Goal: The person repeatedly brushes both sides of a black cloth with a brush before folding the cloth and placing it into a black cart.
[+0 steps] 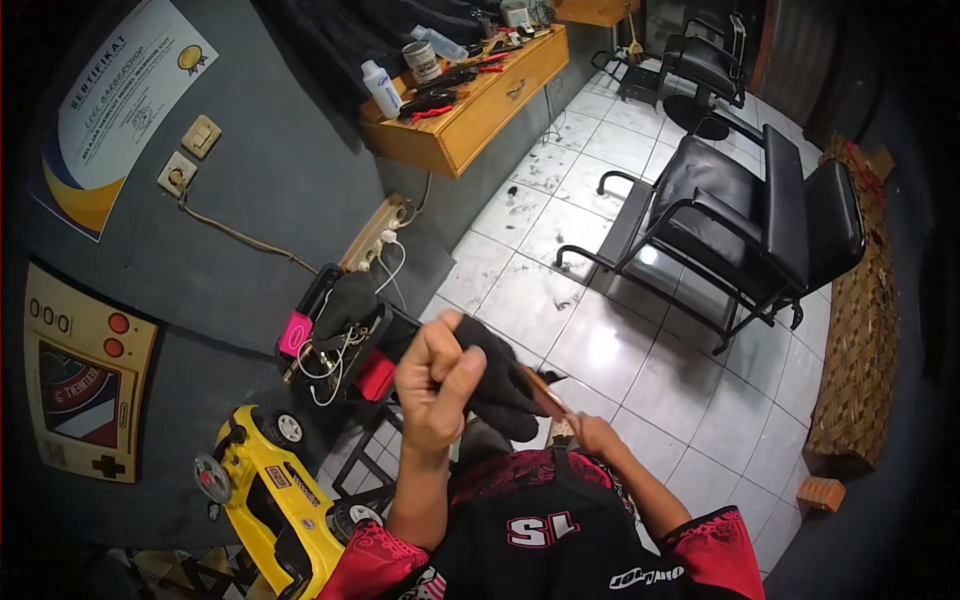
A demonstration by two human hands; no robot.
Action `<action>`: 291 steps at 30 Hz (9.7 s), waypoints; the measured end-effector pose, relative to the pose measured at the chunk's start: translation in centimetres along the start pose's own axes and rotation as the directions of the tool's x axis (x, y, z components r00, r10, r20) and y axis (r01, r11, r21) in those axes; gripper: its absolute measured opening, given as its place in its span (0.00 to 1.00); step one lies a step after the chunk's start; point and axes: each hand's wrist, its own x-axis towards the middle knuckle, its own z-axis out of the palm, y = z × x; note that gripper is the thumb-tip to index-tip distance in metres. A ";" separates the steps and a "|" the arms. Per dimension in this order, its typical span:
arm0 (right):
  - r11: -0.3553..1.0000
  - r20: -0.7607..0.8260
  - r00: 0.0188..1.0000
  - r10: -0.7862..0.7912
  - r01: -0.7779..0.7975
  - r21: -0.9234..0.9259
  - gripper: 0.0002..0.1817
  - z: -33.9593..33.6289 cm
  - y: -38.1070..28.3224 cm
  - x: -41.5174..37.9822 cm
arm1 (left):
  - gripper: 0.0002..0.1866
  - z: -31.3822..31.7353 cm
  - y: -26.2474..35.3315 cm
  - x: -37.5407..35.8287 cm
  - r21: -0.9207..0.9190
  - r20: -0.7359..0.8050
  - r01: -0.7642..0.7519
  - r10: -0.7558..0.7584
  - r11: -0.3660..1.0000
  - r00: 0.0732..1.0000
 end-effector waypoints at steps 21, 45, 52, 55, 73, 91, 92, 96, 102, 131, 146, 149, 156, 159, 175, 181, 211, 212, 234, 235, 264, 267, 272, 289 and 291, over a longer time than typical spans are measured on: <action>0.976 -0.060 0.976 -0.210 0.205 -0.073 0.24 -5.1 -7.0 -3.0 | 0.15 -2.4 -1.2 -0.3 -0.325 -0.024 0.053 -0.065 0.944 0.998; 0.998 0.084 0.996 0.004 -0.009 0.060 0.28 -3.4 -4.4 -2.6 | 0.04 -2.4 -0.6 1.1 0.072 0.077 0.024 -0.030 0.997 0.997; 0.916 -0.120 0.967 0.222 -0.165 0.365 0.28 -3.0 0.7 -2.7 | 0.06 -4.1 -0.8 -0.1 0.178 0.016 0.142 -0.147 0.974 0.989; 0.641 -0.240 0.954 0.181 0.070 0.764 0.23 -9.5 -7.1 -5.0 | 0.08 -4.3 -2.2 -0.6 0.090 0.134 0.186 -0.197 0.978 0.971; 0.957 -0.046 0.958 0.285 -0.287 -0.052 0.31 -2.3 2.2 -1.2 | 0.06 -4.3 -1.9 0.4 0.180 -0.271 0.025 0.026 0.983 0.962; 0.980 -0.010 0.999 -0.047 0.045 -0.195 0.24 8.3 9.6 1.3 | 0.13 -4.1 3.8 0.6 -0.226 -0.368 0.107 -0.186 0.968 0.911; 0.987 0.098 0.984 0.151 -0.144 -0.072 0.26 7.9 11.0 0.9 | 0.15 -4.3 4.5 0.6 -0.252 -0.364 0.051 -0.144 0.966 0.920; 0.896 -0.050 0.940 0.339 -0.306 0.323 0.33 5.5 9.4 1.2 | 0.20 -4.8 2.9 0.0 0.441 -0.191 0.042 0.048 0.897 0.980; 0.489 -0.371 0.927 0.060 0.297 0.820 0.18 -6.9 -10.9 -1.3 | 0.23 -1.2 -1.1 -1.8 0.198 -0.097 0.320 -0.307 0.926 0.947; 0.858 -0.147 0.939 -0.312 0.345 0.380 0.12 0.2 -9.7 0.0 | 0.42 0.4 -0.2 -3.1 -0.133 -0.303 0.339 -0.364 0.931 0.881; 0.849 -0.155 0.985 0.074 0.019 0.529 0.19 -2.9 -9.7 1.4 | 0.47 -4.5 -3.7 -9.4 -0.474 -0.446 0.492 -0.681 0.730 0.581; 0.688 -0.333 0.921 -0.203 0.376 0.621 0.12 -4.9 -14.9 1.9 | 0.19 -6.5 -7.1 -11.3 -0.825 -0.263 0.427 -0.920 0.370 0.290; 0.675 -0.195 0.978 -0.080 0.197 0.710 0.12 -3.7 -17.8 0.2 | 0.10 -10.1 -9.3 -12.5 -0.909 -0.270 0.210 -0.894 0.359 0.358; 0.712 -0.021 0.998 -0.061 0.058 0.699 0.16 -3.3 -17.2 -1.0 | 0.09 -9.2 -6.3 -10.5 -0.714 -0.388 0.368 -0.774 0.596 0.500; 0.918 -0.009 0.921 -0.389 0.389 0.080 0.28 6.6 -12.8 3.7 | 0.11 -9.5 3.2 -2.9 0.262 -0.495 0.135 0.013 0.955 0.869; 0.957 0.109 0.979 0.175 -0.143 -0.252 0.34 8.5 -2.8 3.0 | 0.10 -12.6 4.3 -4.0 0.214 -0.621 0.095 0.060 0.972 0.782; 0.510 0.294 0.933 0.209 -0.361 0.781 0.27 -2.3 -18.2 -2.3 | 0.13 -14.6 2.4 -4.2 -0.212 -0.585 0.229 -0.311 0.950 0.749; 0.541 0.253 0.956 0.149 -0.293 0.788 0.27 -4.6 -21.5 -3.3 | 0.12 -14.2 2.1 -4.3 -0.220 -0.562 0.222 -0.309 0.950 0.767; 0.823 0.066 0.978 0.197 -0.202 0.530 0.24 5.7 -12.9 0.4 | 0.11 -16.4 4.4 -4.3 0.027 -0.807 0.078 -0.024 0.997 0.590; 0.766 -0.038 0.994 0.107 -0.059 0.640 0.22 4.4 -16.0 0.0 | 0.14 -16.2 3.6 -4.8 -0.023 -0.784 0.066 -0.059 0.998 0.618; 0.750 -0.336 0.862 -0.380 0.500 0.433 0.16 -0.9 -24.7 -3.9 | 0.17 -13.9 3.7 -3.8 0.131 -0.816 0.137 0.028 0.982 0.578; 0.698 -0.366 0.789 -0.494 0.611 0.375 0.14 2.2 -27.3 -3.0 | 0.18 -13.3 5.4 -2.8 0.015 -0.811 0.060 -0.023 0.998 0.585; 0.953 0.093 0.955 -0.282 0.290 -0.087 0.23 10.7 -13.2 1.7 | 0.13 -15.8 7.4 -2.0 -0.013 -0.898 -0.111 0.037 0.994 0.439; 0.649 -0.331 0.837 -0.435 0.546 0.529 0.19 0.8 -29.6 -5.3 | 0.20 -12.7 3.1 -1.9 0.145 -0.926 -0.074 0.161 0.987 0.340; 0.850 -0.195 0.903 -0.382 0.426 0.311 0.17 4.4 -26.7 -2.7 | 0.21 -13.1 3.2 -1.3 0.284 -0.920 -0.045 0.286 0.958 0.268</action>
